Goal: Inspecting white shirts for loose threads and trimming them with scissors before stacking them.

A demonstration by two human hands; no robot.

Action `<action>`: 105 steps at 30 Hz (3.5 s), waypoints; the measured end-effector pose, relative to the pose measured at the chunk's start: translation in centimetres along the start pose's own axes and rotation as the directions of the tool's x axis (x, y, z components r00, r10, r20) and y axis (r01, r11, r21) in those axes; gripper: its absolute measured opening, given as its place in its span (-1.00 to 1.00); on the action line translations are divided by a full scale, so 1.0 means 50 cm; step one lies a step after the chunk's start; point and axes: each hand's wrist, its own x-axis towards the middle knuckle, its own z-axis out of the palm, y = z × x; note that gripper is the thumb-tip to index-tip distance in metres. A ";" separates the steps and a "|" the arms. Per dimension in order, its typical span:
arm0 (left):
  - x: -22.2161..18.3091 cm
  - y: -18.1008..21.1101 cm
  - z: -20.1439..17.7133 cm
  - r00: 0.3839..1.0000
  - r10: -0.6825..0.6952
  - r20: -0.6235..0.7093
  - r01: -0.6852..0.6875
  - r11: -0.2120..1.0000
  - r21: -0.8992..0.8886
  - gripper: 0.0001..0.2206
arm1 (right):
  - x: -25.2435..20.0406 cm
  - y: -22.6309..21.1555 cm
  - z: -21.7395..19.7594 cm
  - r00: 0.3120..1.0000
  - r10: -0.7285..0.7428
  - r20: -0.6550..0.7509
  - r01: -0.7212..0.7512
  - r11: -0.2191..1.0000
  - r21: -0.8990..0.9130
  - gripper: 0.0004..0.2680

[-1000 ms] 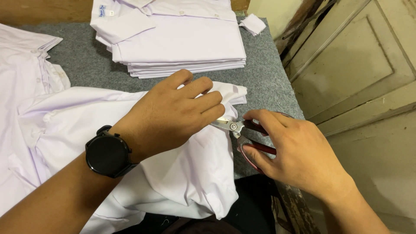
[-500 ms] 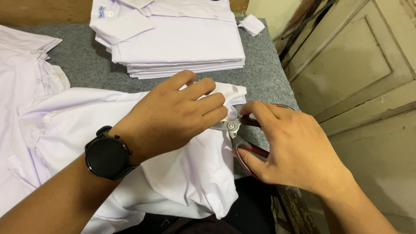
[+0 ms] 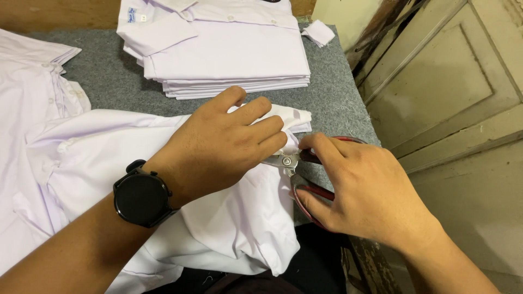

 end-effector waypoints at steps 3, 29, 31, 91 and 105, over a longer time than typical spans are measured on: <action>-0.005 0.001 0.003 1.000 -0.026 0.012 0.026 1.000 0.017 -0.73 | -0.007 0.003 0.001 1.000 0.021 0.021 -0.021 1.000 0.008 -0.57; -0.057 0.103 -0.025 0.779 -0.542 0.314 0.618 0.580 -0.531 -0.70 | -0.069 0.178 0.097 0.738 0.647 0.193 -0.671 0.733 0.112 -0.58; -0.049 0.137 -0.016 0.725 -0.605 0.330 0.663 0.482 -0.573 -0.78 | -0.068 0.188 0.163 0.824 0.563 0.065 -0.564 0.802 0.197 -0.59; -0.425 0.225 -0.076 0.506 -0.844 -0.175 0.862 0.491 0.124 -0.83 | 0.056 0.050 0.159 0.824 0.355 -0.442 -0.290 0.934 0.209 -0.65; -0.408 0.219 -0.021 0.506 -0.764 0.400 0.844 0.535 -0.046 -0.01 | 0.082 -0.186 0.226 0.967 -0.239 0.091 0.206 0.938 0.279 -0.34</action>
